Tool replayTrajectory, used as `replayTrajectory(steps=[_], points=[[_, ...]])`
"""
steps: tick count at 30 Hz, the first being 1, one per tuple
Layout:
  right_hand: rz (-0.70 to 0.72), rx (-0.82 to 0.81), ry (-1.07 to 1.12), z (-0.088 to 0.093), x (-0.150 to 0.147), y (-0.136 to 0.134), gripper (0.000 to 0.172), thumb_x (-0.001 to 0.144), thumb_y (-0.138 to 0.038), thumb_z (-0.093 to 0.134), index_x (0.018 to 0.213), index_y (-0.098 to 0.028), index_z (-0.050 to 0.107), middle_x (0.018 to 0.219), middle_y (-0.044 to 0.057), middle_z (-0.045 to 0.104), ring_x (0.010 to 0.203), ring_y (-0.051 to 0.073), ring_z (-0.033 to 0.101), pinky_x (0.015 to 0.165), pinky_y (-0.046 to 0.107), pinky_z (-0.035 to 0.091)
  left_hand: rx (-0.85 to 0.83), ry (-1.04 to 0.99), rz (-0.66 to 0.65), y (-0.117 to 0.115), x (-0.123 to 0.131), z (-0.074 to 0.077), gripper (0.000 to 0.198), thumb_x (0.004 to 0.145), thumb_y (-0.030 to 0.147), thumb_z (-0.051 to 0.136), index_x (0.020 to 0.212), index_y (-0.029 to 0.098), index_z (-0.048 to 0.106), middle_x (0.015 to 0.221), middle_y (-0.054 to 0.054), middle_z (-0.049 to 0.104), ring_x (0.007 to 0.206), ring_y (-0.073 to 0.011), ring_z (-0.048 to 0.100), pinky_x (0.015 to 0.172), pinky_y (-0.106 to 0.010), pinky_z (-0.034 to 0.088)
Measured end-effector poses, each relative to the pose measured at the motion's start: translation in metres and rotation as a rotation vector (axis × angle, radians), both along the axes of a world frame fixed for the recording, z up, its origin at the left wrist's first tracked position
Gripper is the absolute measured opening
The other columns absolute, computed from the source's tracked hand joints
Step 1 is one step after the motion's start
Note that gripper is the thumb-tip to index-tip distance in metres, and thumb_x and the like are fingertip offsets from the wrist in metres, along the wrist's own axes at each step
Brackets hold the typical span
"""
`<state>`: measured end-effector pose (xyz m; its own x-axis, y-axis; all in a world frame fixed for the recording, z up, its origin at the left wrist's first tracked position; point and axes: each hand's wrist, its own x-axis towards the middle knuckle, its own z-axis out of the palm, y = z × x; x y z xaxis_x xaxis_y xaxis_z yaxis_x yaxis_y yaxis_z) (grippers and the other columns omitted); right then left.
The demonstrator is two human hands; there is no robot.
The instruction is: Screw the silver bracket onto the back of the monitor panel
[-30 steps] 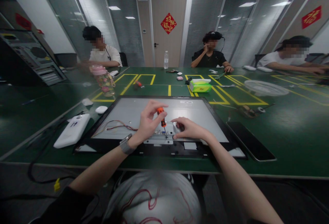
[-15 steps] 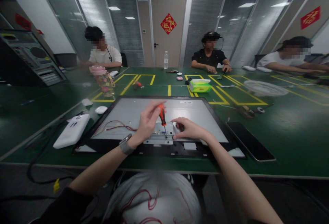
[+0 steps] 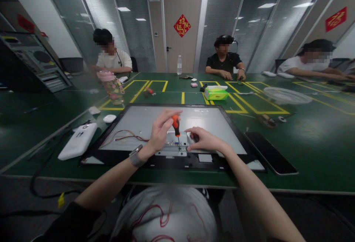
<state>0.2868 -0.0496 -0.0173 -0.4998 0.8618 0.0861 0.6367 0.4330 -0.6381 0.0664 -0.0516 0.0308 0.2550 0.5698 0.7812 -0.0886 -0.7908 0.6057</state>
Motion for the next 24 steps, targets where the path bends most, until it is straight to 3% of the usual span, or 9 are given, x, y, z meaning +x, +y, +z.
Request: replayTrajectory(steps=[2, 8, 12, 14, 19, 24], points=[[0.002, 0.006, -0.007, -0.0008, 0.0002, 0.0005, 0.065, 0.068, -0.049, 0.079, 0.122, -0.017, 0.061, 0.084, 0.001, 0.054, 0.077, 0.019, 0.052, 0.071, 0.03, 0.045, -0.018, 0.011, -0.019, 0.0004, -0.0003, -0.0004, 0.033, 0.099, 0.026, 0.041, 0.121, 0.023, 0.065, 0.101, -0.007, 0.064, 0.093, -0.0168, 0.058, 0.085, -0.034, 0.049], [-0.009, 0.005, 0.01, -0.0016, 0.0007, 0.0005, 0.065, 0.068, -0.05, 0.08, 0.122, -0.018, 0.062, 0.086, 0.002, 0.054, 0.077, 0.019, 0.052, 0.072, 0.031, 0.046, -0.001, 0.015, 0.058, -0.0004, 0.0007, 0.0006, 0.022, 0.09, 0.029, 0.06, 0.108, 0.021, 0.07, 0.092, -0.005, 0.058, 0.085, -0.0154, 0.055, 0.078, -0.029, 0.048], [0.001, 0.008, 0.004, -0.0003, 0.0005, 0.0003, 0.066, 0.068, -0.048, 0.079, 0.123, -0.016, 0.061, 0.085, 0.002, 0.054, 0.078, 0.019, 0.053, 0.072, 0.031, 0.046, -0.018, 0.029, 0.015, -0.0013, 0.0002, 0.0, 0.032, 0.1, 0.027, 0.041, 0.12, 0.023, 0.065, 0.101, -0.006, 0.062, 0.094, -0.0165, 0.057, 0.085, -0.031, 0.046], [0.01, 0.004, 0.001, 0.0, 0.0004, 0.0004, 0.066, 0.069, -0.047, 0.079, 0.123, -0.015, 0.061, 0.085, 0.002, 0.054, 0.079, 0.019, 0.053, 0.072, 0.031, 0.045, -0.041, 0.013, 0.014, -0.0011, 0.0008, -0.0009, 0.032, 0.1, 0.026, 0.04, 0.122, 0.023, 0.063, 0.102, -0.006, 0.063, 0.091, -0.0154, 0.058, 0.083, -0.03, 0.046], [0.0, -0.011, 0.006, -0.0002, 0.0, 0.0003, 0.066, 0.068, -0.047, 0.079, 0.123, -0.016, 0.06, 0.086, 0.002, 0.054, 0.079, 0.02, 0.053, 0.074, 0.032, 0.045, 0.0, -0.032, 0.1, -0.0005, 0.0031, -0.0009, 0.017, 0.089, 0.03, 0.064, 0.102, 0.021, 0.07, 0.088, -0.003, 0.057, 0.081, -0.0138, 0.054, 0.079, -0.029, 0.046], [0.0, -0.01, 0.006, 0.0016, -0.0003, -0.0011, 0.065, 0.069, -0.048, 0.079, 0.123, -0.016, 0.061, 0.087, 0.003, 0.054, 0.081, 0.021, 0.053, 0.074, 0.033, 0.046, -0.014, -0.038, 0.079, -0.0019, 0.0029, -0.0005, 0.018, 0.096, 0.029, 0.053, 0.101, 0.022, 0.069, 0.092, -0.004, 0.057, 0.086, -0.0137, 0.056, 0.078, -0.028, 0.046]])
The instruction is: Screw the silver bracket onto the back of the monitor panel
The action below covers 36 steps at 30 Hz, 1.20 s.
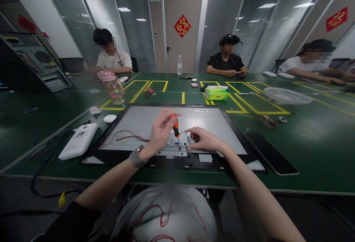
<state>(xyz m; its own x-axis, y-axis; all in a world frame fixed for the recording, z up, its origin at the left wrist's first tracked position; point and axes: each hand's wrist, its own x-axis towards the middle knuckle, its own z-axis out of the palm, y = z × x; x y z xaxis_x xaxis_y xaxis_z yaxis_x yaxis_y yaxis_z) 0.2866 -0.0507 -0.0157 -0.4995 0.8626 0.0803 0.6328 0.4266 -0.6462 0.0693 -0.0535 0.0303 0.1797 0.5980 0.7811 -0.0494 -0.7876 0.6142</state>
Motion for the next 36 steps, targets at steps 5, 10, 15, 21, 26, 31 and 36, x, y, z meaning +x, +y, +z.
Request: replayTrajectory(steps=[5, 10, 15, 21, 26, 31, 36], points=[[-0.002, 0.001, -0.006, -0.0004, 0.0005, 0.0005, 0.067, 0.069, -0.048, 0.079, 0.124, -0.016, 0.06, 0.086, 0.002, 0.054, 0.079, 0.02, 0.053, 0.074, 0.032, 0.046, 0.012, -0.063, 0.062, -0.0002, 0.0004, -0.0008, 0.014, 0.091, 0.03, 0.061, 0.089, 0.019, 0.069, 0.088, -0.002, 0.054, 0.08, -0.0121, 0.055, 0.076, -0.027, 0.046], [0.008, 0.01, 0.003, -0.0028, 0.0012, 0.0023, 0.068, 0.069, -0.05, 0.079, 0.124, -0.016, 0.06, 0.086, 0.002, 0.054, 0.079, 0.019, 0.053, 0.073, 0.031, 0.045, 0.002, -0.078, 0.086, -0.0002, 0.0011, 0.0006, 0.013, 0.085, 0.031, 0.069, 0.084, 0.018, 0.067, 0.082, -0.001, 0.055, 0.076, -0.012, 0.054, 0.072, -0.026, 0.045], [0.0, 0.006, -0.002, -0.0029, 0.0009, 0.0022, 0.069, 0.068, -0.05, 0.08, 0.124, -0.015, 0.061, 0.085, 0.002, 0.054, 0.079, 0.02, 0.053, 0.072, 0.031, 0.045, -0.097, -0.078, -0.042, 0.0, -0.0006, -0.0014, 0.026, 0.1, 0.029, 0.042, 0.102, 0.018, 0.065, 0.088, -0.004, 0.062, 0.08, -0.0135, 0.06, 0.071, -0.026, 0.047], [0.001, 0.007, 0.003, -0.0023, 0.0006, 0.0015, 0.067, 0.068, -0.05, 0.08, 0.123, -0.016, 0.061, 0.085, 0.002, 0.054, 0.079, 0.02, 0.053, 0.072, 0.031, 0.045, 0.029, -0.039, 0.034, 0.0003, -0.0013, -0.0006, 0.02, 0.094, 0.032, 0.056, 0.094, 0.019, 0.071, 0.093, -0.005, 0.06, 0.088, -0.0151, 0.058, 0.081, -0.028, 0.047], [0.011, 0.004, -0.005, -0.0032, 0.0013, 0.0022, 0.068, 0.069, -0.05, 0.079, 0.125, -0.016, 0.06, 0.084, 0.001, 0.053, 0.077, 0.019, 0.052, 0.071, 0.03, 0.045, -0.051, -0.04, -0.067, 0.0003, -0.0011, -0.0006, 0.028, 0.1, 0.027, 0.043, 0.11, 0.019, 0.067, 0.093, -0.006, 0.066, 0.085, -0.0139, 0.062, 0.077, -0.027, 0.049], [0.011, 0.014, -0.003, -0.0034, 0.0014, 0.0025, 0.067, 0.069, -0.05, 0.079, 0.123, -0.015, 0.061, 0.085, 0.002, 0.053, 0.078, 0.019, 0.052, 0.072, 0.031, 0.045, 0.014, -0.006, -0.034, 0.002, -0.0025, -0.0016, 0.024, 0.097, 0.029, 0.049, 0.107, 0.02, 0.07, 0.106, -0.008, 0.066, 0.1, -0.0175, 0.061, 0.09, -0.033, 0.048], [0.013, 0.012, -0.003, -0.0023, 0.0006, 0.0024, 0.067, 0.069, -0.049, 0.079, 0.124, -0.015, 0.061, 0.084, 0.001, 0.053, 0.077, 0.019, 0.051, 0.07, 0.03, 0.044, -0.1, -0.026, -0.178, 0.001, -0.0004, -0.0024, 0.03, 0.1, 0.029, 0.042, 0.12, 0.019, 0.063, 0.107, -0.009, 0.07, 0.094, -0.0164, 0.067, 0.086, -0.032, 0.053]])
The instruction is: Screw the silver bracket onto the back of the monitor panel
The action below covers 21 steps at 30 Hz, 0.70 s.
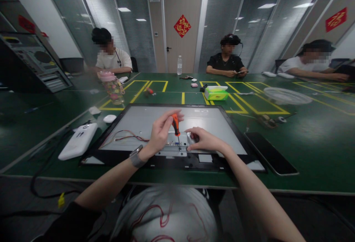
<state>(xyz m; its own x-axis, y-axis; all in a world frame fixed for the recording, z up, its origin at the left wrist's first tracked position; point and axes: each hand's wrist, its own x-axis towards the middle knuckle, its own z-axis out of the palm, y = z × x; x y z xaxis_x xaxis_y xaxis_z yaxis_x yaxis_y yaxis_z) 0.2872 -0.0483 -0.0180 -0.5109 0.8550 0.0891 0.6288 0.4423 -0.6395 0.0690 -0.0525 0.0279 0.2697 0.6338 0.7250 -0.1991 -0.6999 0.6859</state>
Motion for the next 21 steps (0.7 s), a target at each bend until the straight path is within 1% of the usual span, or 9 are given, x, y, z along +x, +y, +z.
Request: replayTrajectory(steps=[3, 5, 7, 9, 11, 14, 16, 19, 21], points=[[-0.009, -0.009, 0.004, 0.0003, -0.0002, -0.0008, 0.068, 0.069, -0.049, 0.079, 0.124, -0.015, 0.061, 0.085, 0.002, 0.053, 0.077, 0.019, 0.051, 0.07, 0.03, 0.044, -0.049, -0.033, -0.049, -0.0002, 0.0018, -0.0003, 0.032, 0.101, 0.031, 0.04, 0.121, 0.018, 0.061, 0.111, -0.01, 0.07, 0.093, -0.0166, 0.069, 0.082, -0.031, 0.054], [-0.014, -0.012, 0.007, 0.0001, 0.0, -0.0012, 0.068, 0.068, -0.05, 0.08, 0.123, -0.015, 0.061, 0.085, 0.002, 0.053, 0.077, 0.019, 0.052, 0.07, 0.03, 0.045, -0.051, -0.038, -0.038, 0.0003, 0.0024, -0.0006, 0.029, 0.1, 0.031, 0.044, 0.12, 0.018, 0.061, 0.108, -0.01, 0.07, 0.09, -0.0156, 0.068, 0.08, -0.03, 0.054], [-0.016, -0.008, 0.01, -0.0003, 0.0002, -0.0013, 0.067, 0.068, -0.05, 0.079, 0.122, -0.016, 0.061, 0.085, 0.002, 0.053, 0.078, 0.019, 0.052, 0.071, 0.03, 0.045, -0.002, -0.023, 0.027, 0.0009, 0.0022, -0.0007, 0.025, 0.096, 0.032, 0.054, 0.113, 0.019, 0.065, 0.102, -0.008, 0.07, 0.087, -0.0147, 0.066, 0.079, -0.029, 0.053], [-0.013, -0.002, 0.012, -0.0007, 0.0004, -0.0011, 0.066, 0.068, -0.051, 0.079, 0.122, -0.017, 0.061, 0.085, 0.002, 0.053, 0.077, 0.019, 0.052, 0.071, 0.031, 0.045, 0.089, 0.003, 0.11, 0.0012, 0.0013, -0.0005, 0.021, 0.09, 0.032, 0.062, 0.107, 0.02, 0.069, 0.098, -0.006, 0.068, 0.087, -0.0148, 0.063, 0.081, -0.03, 0.051], [-0.01, 0.002, 0.013, -0.0008, 0.0003, -0.0008, 0.066, 0.068, -0.051, 0.079, 0.121, -0.017, 0.062, 0.084, 0.001, 0.053, 0.077, 0.019, 0.052, 0.071, 0.031, 0.045, 0.157, 0.028, 0.141, 0.001, 0.0002, 0.0, 0.021, 0.093, 0.032, 0.059, 0.107, 0.022, 0.071, 0.103, -0.007, 0.066, 0.095, -0.0164, 0.061, 0.087, -0.032, 0.05], [-0.008, 0.0, 0.014, 0.0, -0.0003, -0.001, 0.064, 0.068, -0.051, 0.079, 0.12, -0.016, 0.062, 0.083, 0.001, 0.053, 0.077, 0.019, 0.052, 0.071, 0.03, 0.045, 0.148, 0.037, 0.08, 0.0006, -0.0007, 0.0007, 0.03, 0.1, 0.027, 0.044, 0.118, 0.022, 0.067, 0.111, -0.008, 0.066, 0.104, -0.0177, 0.06, 0.092, -0.035, 0.048], [-0.011, -0.002, 0.013, 0.0009, -0.0007, -0.0017, 0.064, 0.068, -0.051, 0.079, 0.119, -0.016, 0.062, 0.084, 0.002, 0.053, 0.078, 0.02, 0.052, 0.071, 0.031, 0.045, 0.13, 0.027, 0.078, 0.0006, -0.0004, 0.0011, 0.027, 0.098, 0.027, 0.048, 0.117, 0.021, 0.067, 0.104, -0.007, 0.067, 0.097, -0.0165, 0.061, 0.086, -0.033, 0.049], [-0.012, -0.01, 0.008, 0.002, -0.0009, -0.0025, 0.065, 0.068, -0.051, 0.078, 0.12, -0.015, 0.062, 0.085, 0.002, 0.053, 0.078, 0.02, 0.052, 0.072, 0.032, 0.045, 0.149, 0.001, 0.163, 0.0005, 0.0004, 0.0022, 0.017, 0.089, 0.028, 0.064, 0.102, 0.021, 0.072, 0.089, -0.003, 0.061, 0.084, -0.0138, 0.058, 0.079, -0.029, 0.049], [-0.012, -0.009, 0.006, 0.0021, -0.0007, -0.0025, 0.065, 0.068, -0.051, 0.078, 0.121, -0.016, 0.061, 0.085, 0.002, 0.053, 0.077, 0.02, 0.052, 0.071, 0.031, 0.045, 0.156, 0.002, 0.178, 0.0003, 0.0004, 0.0031, 0.017, 0.087, 0.029, 0.066, 0.1, 0.021, 0.072, 0.088, -0.003, 0.058, 0.084, -0.0139, 0.057, 0.08, -0.029, 0.048]])
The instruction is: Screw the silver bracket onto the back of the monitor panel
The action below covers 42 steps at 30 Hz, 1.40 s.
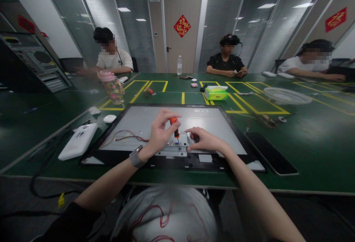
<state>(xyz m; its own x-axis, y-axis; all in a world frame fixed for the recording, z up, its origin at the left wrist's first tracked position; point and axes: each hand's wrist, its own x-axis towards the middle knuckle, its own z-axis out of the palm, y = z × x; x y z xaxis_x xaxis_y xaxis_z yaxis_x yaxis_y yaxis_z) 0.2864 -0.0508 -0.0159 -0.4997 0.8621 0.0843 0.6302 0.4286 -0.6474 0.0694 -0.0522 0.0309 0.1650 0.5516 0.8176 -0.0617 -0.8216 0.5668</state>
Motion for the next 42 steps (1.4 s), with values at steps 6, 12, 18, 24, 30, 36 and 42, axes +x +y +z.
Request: replayTrajectory(steps=[6, 12, 18, 24, 30, 36, 42], points=[[0.002, 0.015, -0.004, -0.0017, 0.0011, 0.0018, 0.064, 0.068, -0.051, 0.079, 0.12, -0.018, 0.062, 0.085, 0.002, 0.054, 0.077, 0.02, 0.051, 0.071, 0.031, 0.045, -0.032, 0.074, -0.054, -0.0007, -0.0005, 0.0009, 0.022, 0.095, 0.028, 0.055, 0.111, 0.022, 0.068, 0.091, -0.004, 0.063, 0.083, -0.0138, 0.058, 0.078, -0.029, 0.048], [0.0, 0.013, 0.0, -0.0041, 0.0021, 0.0025, 0.066, 0.068, -0.051, 0.079, 0.122, -0.018, 0.061, 0.086, 0.002, 0.054, 0.078, 0.019, 0.052, 0.073, 0.031, 0.046, 0.027, 0.013, 0.072, -0.0011, 0.0004, 0.0004, 0.014, 0.088, 0.031, 0.066, 0.095, 0.02, 0.071, 0.087, -0.003, 0.057, 0.081, -0.0133, 0.056, 0.076, -0.027, 0.047], [0.007, 0.018, -0.003, -0.003, 0.0014, 0.0019, 0.066, 0.069, -0.05, 0.079, 0.123, -0.017, 0.061, 0.084, 0.002, 0.054, 0.079, 0.02, 0.053, 0.072, 0.032, 0.046, -0.073, 0.019, -0.086, -0.0006, -0.0022, -0.0019, 0.027, 0.099, 0.026, 0.044, 0.115, 0.02, 0.066, 0.096, -0.006, 0.065, 0.089, -0.0151, 0.061, 0.078, -0.029, 0.049], [0.004, 0.022, 0.004, -0.0037, 0.0017, 0.0026, 0.066, 0.067, -0.049, 0.08, 0.122, -0.018, 0.062, 0.084, 0.001, 0.054, 0.077, 0.019, 0.052, 0.07, 0.03, 0.045, -0.006, 0.01, 0.039, 0.0, -0.001, -0.0012, 0.016, 0.09, 0.03, 0.062, 0.099, 0.02, 0.071, 0.091, -0.004, 0.059, 0.083, -0.0138, 0.056, 0.08, -0.029, 0.049], [0.006, 0.012, -0.008, -0.0026, 0.0012, 0.0024, 0.066, 0.068, -0.048, 0.08, 0.124, -0.018, 0.061, 0.085, 0.001, 0.054, 0.078, 0.019, 0.052, 0.071, 0.03, 0.045, -0.086, 0.017, -0.09, 0.0006, -0.0012, -0.0011, 0.025, 0.098, 0.03, 0.048, 0.112, 0.02, 0.067, 0.098, -0.007, 0.064, 0.09, -0.016, 0.06, 0.083, -0.032, 0.049], [-0.007, -0.001, 0.002, -0.0024, 0.0005, 0.0021, 0.067, 0.066, -0.049, 0.08, 0.122, -0.016, 0.062, 0.084, 0.002, 0.053, 0.077, 0.02, 0.052, 0.071, 0.031, 0.045, -0.056, -0.002, -0.017, -0.0003, -0.001, -0.0013, 0.02, 0.094, 0.029, 0.055, 0.105, 0.021, 0.07, 0.093, -0.005, 0.059, 0.085, -0.0142, 0.057, 0.079, -0.029, 0.048], [-0.009, -0.006, -0.005, -0.0006, 0.0, 0.0007, 0.067, 0.068, -0.048, 0.08, 0.123, -0.016, 0.061, 0.085, 0.002, 0.053, 0.078, 0.019, 0.052, 0.071, 0.031, 0.045, -0.051, 0.018, -0.031, 0.0006, -0.0012, -0.002, 0.02, 0.093, 0.032, 0.057, 0.103, 0.021, 0.071, 0.095, -0.006, 0.062, 0.088, -0.0158, 0.06, 0.081, -0.031, 0.049]])
